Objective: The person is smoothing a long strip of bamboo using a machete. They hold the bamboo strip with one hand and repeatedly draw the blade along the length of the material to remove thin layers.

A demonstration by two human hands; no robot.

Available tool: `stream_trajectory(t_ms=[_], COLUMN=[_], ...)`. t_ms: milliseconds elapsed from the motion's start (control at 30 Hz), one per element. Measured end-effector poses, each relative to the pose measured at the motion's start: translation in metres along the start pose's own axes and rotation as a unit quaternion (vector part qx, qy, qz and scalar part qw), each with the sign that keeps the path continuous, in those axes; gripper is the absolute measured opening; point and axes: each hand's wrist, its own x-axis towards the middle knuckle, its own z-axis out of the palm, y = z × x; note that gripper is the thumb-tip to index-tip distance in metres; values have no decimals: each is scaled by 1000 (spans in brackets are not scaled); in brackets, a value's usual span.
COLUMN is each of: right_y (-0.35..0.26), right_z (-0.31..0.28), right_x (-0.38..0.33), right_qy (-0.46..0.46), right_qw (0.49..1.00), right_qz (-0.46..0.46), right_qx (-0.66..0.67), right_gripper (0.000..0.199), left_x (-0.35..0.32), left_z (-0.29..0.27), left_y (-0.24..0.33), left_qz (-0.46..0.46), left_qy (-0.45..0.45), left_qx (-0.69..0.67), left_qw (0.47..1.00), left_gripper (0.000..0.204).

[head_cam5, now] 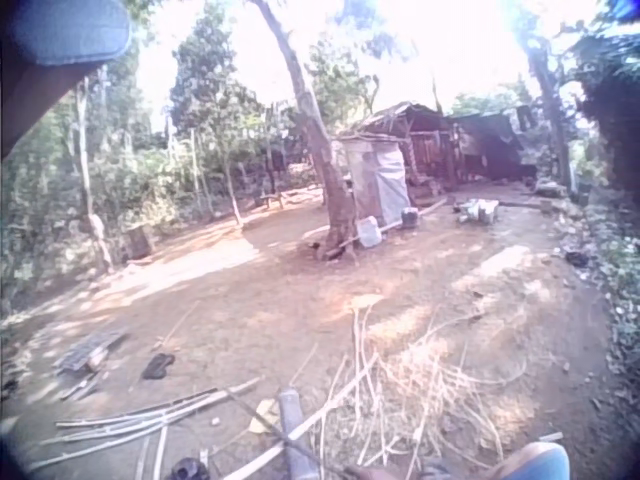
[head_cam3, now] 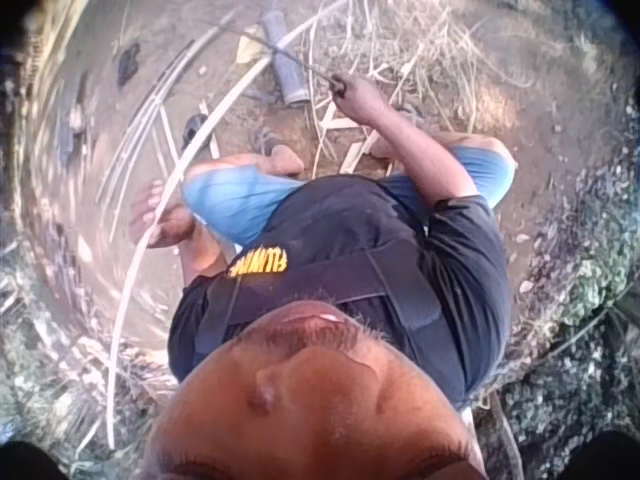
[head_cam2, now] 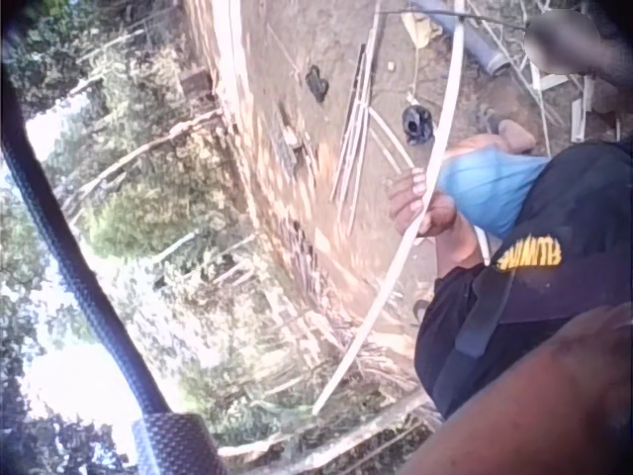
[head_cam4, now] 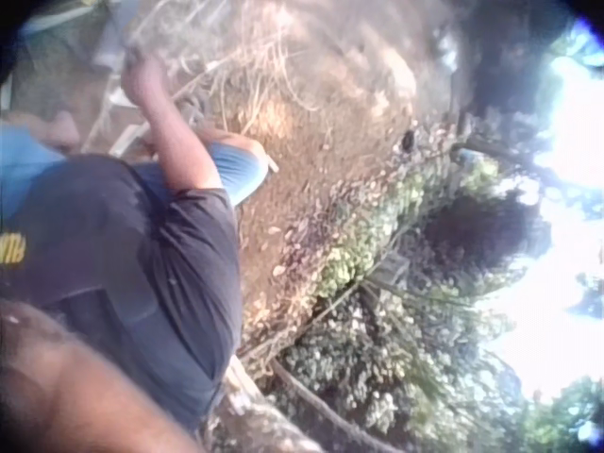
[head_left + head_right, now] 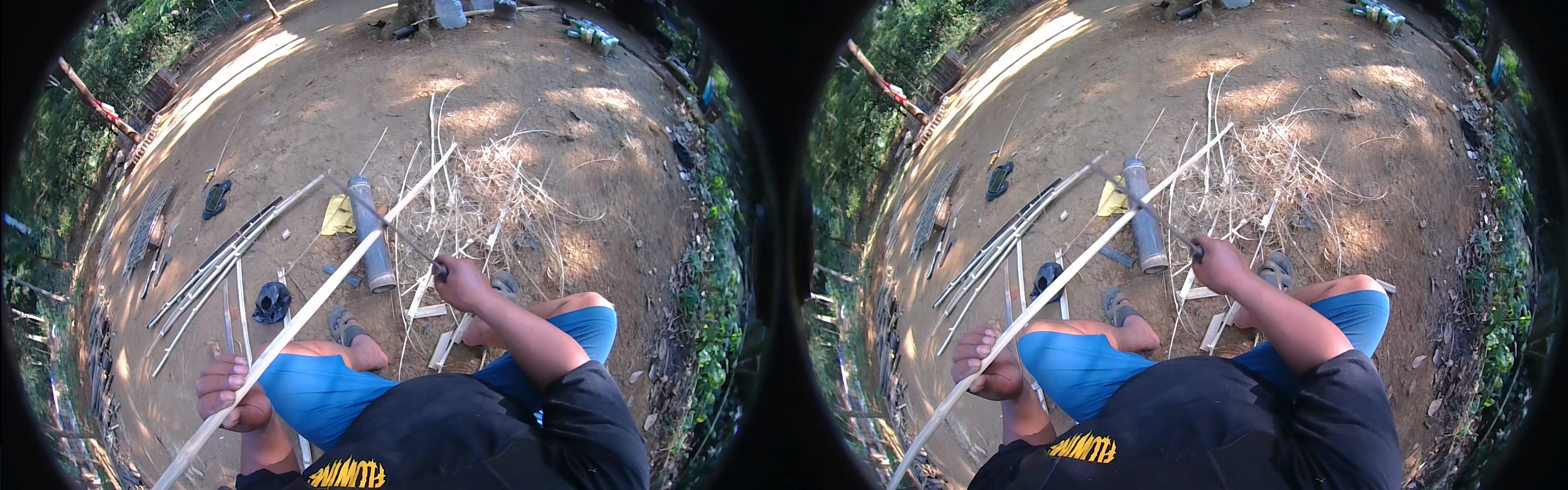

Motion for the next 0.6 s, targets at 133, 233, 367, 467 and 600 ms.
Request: stream_trajectory(t_ms=[133, 233, 367, 467, 600], right_y=[11, 36, -50, -106, -152], right_z=[5, 4, -2, 2, 5], right_x=[28, 59, 19, -18, -45], right_qy=[8, 73, 21, 3, 2], right_qw=[1000, 996, 996, 973, 923], right_qz=[-3, 46, -53, -207, -358], right_qx=[7, 13, 69, 99, 138], right_gripper=[32, 27, 21, 21, 19], left_x=[12, 19, 26, 37, 43], left_z=[8, 14, 2, 8, 12], left_y=[-11, -22, -31, -41, -39], left_qz=[-3, 2, -13, 17, 17], left_qy=[44, 56, 101, 140, 155], left_qx=[-31, -58, -31, 12, 70], left_qw=[999, 997, 994, 990, 985], left_gripper=[33, 33, 31, 29, 29])
